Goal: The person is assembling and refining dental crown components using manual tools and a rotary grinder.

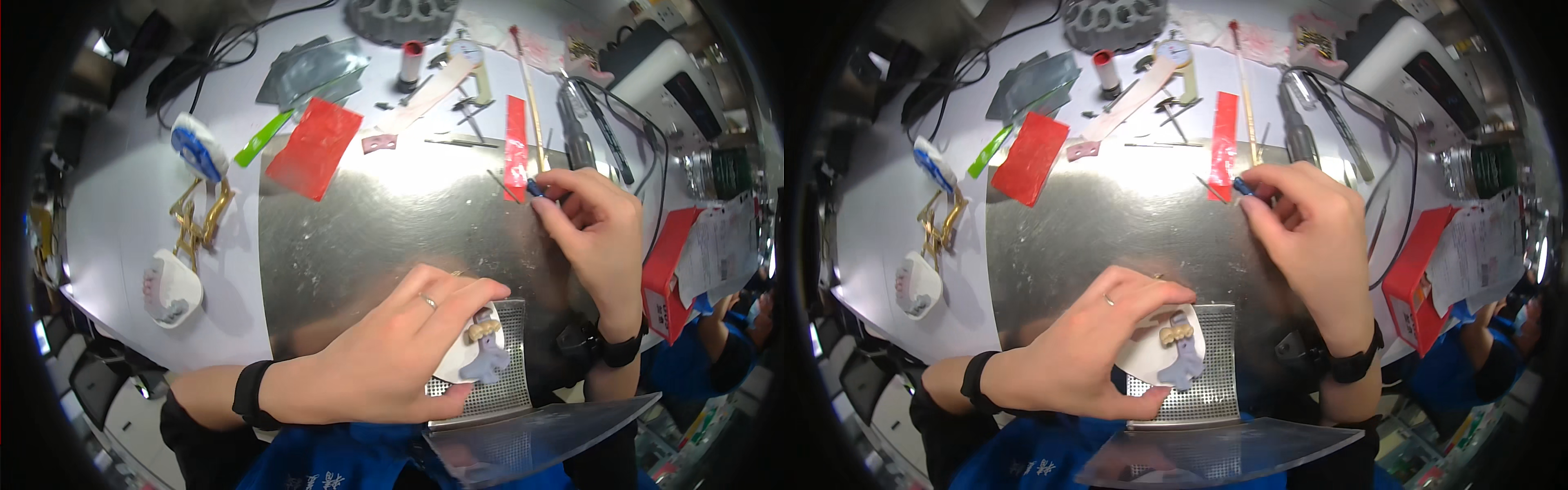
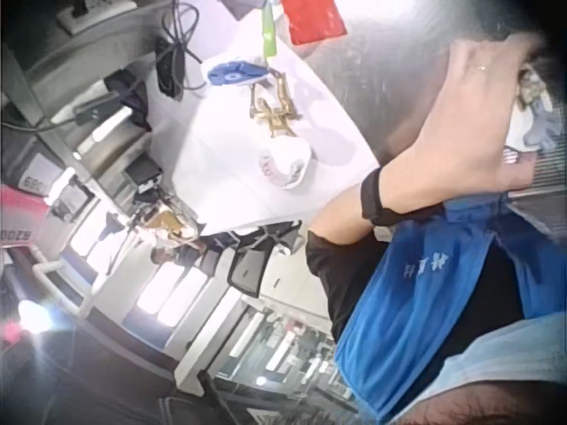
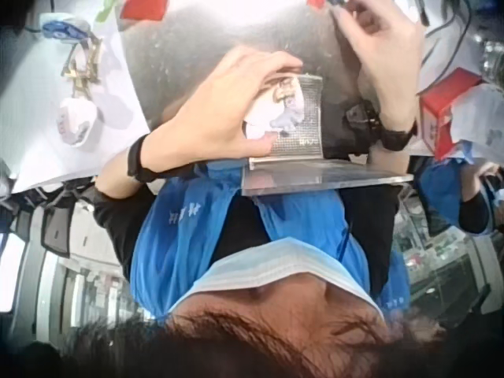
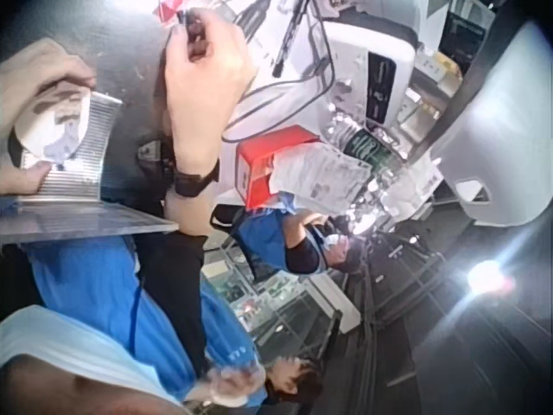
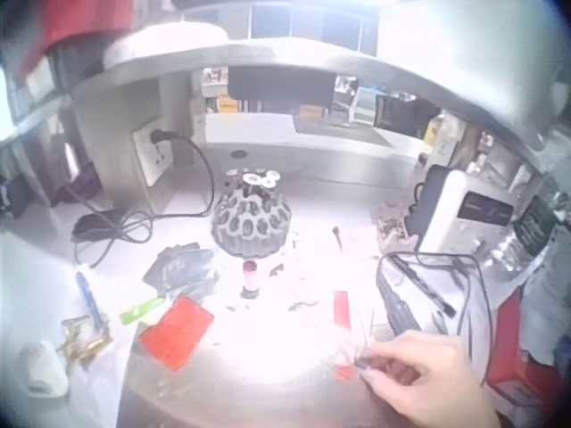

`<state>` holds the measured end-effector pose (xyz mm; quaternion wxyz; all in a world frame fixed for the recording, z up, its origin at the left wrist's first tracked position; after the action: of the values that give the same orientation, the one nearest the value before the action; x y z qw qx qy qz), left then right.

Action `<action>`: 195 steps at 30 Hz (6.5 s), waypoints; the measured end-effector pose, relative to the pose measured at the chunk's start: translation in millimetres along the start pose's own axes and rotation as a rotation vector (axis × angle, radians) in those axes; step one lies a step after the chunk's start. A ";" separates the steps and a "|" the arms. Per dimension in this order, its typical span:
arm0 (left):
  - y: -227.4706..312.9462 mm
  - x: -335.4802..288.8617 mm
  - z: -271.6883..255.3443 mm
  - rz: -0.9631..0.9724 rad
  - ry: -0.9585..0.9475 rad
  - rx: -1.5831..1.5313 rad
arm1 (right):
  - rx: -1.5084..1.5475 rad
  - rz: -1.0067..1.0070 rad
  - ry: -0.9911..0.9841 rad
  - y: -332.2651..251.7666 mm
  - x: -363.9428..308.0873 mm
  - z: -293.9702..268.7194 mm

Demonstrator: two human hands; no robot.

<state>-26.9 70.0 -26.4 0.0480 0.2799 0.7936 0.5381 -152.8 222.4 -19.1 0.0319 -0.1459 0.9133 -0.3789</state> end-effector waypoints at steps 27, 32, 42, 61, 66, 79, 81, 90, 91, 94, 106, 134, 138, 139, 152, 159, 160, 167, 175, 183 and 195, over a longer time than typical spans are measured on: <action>-7.0 1.0 2.1 -0.016 0.071 -0.109 | 0.408 -0.488 -0.318 -63.2 -45.9 -6.4; -8.1 5.2 -1.0 -0.015 0.125 -0.124 | 0.401 -0.476 -0.315 -64.3 -46.0 -0.7; -6.0 9.1 -5.1 0.006 0.170 -0.108 | 0.552 -0.455 -0.370 -61.4 -49.6 13.6; -10.4 7.5 -4.2 -0.048 0.144 -0.157 | 0.430 -0.375 -0.455 -57.3 -45.4 18.7; -9.4 8.5 -5.5 -0.044 0.144 -0.143 | 0.508 -0.418 -0.439 -60.2 -44.7 16.2; -8.6 7.6 -4.7 -0.028 0.133 -0.117 | 0.466 -0.403 -0.393 -62.2 -40.8 12.1; -7.6 8.8 -7.1 -0.021 0.174 -0.131 | 0.504 -0.506 -0.437 -68.9 -46.1 7.5; -7.5 6.6 -7.3 -0.008 0.188 -0.118 | 0.461 -0.473 -0.417 -67.6 -47.6 9.5; -7.5 6.6 -7.0 0.002 0.186 -0.130 | 0.427 -0.481 -0.457 -67.8 -49.5 11.9; -6.4 4.0 -4.7 -0.003 0.147 -0.105 | 0.464 -0.425 -0.403 -65.9 -44.7 13.3; -8.0 3.9 -4.0 -0.002 0.157 -0.112 | 0.506 -0.487 -0.392 -66.1 -46.1 11.5; -9.9 -0.2 -5.2 -0.005 0.182 -0.107 | 0.553 -0.549 -0.301 -64.3 -52.3 12.2; -9.1 -1.0 -8.8 0.035 0.215 -0.095 | 0.575 -0.693 -0.372 -76.4 -55.1 9.3; -7.1 -0.8 -9.9 0.057 0.220 -0.100 | 0.583 -0.709 -0.383 -78.3 -56.0 8.5; -5.9 -5.6 -12.3 0.031 0.223 0.073 | 0.538 -0.685 -0.426 -69.7 -55.8 14.9; -10.2 -7.2 -4.8 -0.010 0.184 0.118 | 0.623 -0.394 -0.169 -55.9 -44.5 -1.0; -9.9 -7.4 -5.6 -0.011 0.209 0.133 | 0.472 -0.348 -0.319 -58.5 -42.8 11.4; -8.7 -4.9 -13.5 0.003 0.192 0.070 | 0.182 -0.497 -0.435 -65.2 -57.6 39.1; -15.9 -6.0 -10.6 -0.054 0.133 0.031 | 0.145 -0.512 -0.346 -75.6 -57.3 26.8; -17.5 -5.7 -8.3 -0.094 0.101 0.047 | 0.353 -0.166 -0.295 -35.5 -36.0 19.3; -7.7 -6.2 -18.2 0.021 0.121 0.052 | 0.106 -0.136 -0.188 -32.6 -33.9 11.2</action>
<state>-31.7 49.8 -26.9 -0.0132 0.2564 0.8058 0.5336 -110.6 202.8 -6.0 0.0993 -0.2407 0.8729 -0.4127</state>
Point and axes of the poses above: each hand's wrist, its own x-axis towards the middle knuckle, its own z-axis out of the palm, y = z × x, the point moved 9 cm from there along x, towards the middle knuckle, and after that the axes turned 5 degrees about z, right-handed, at the moved point
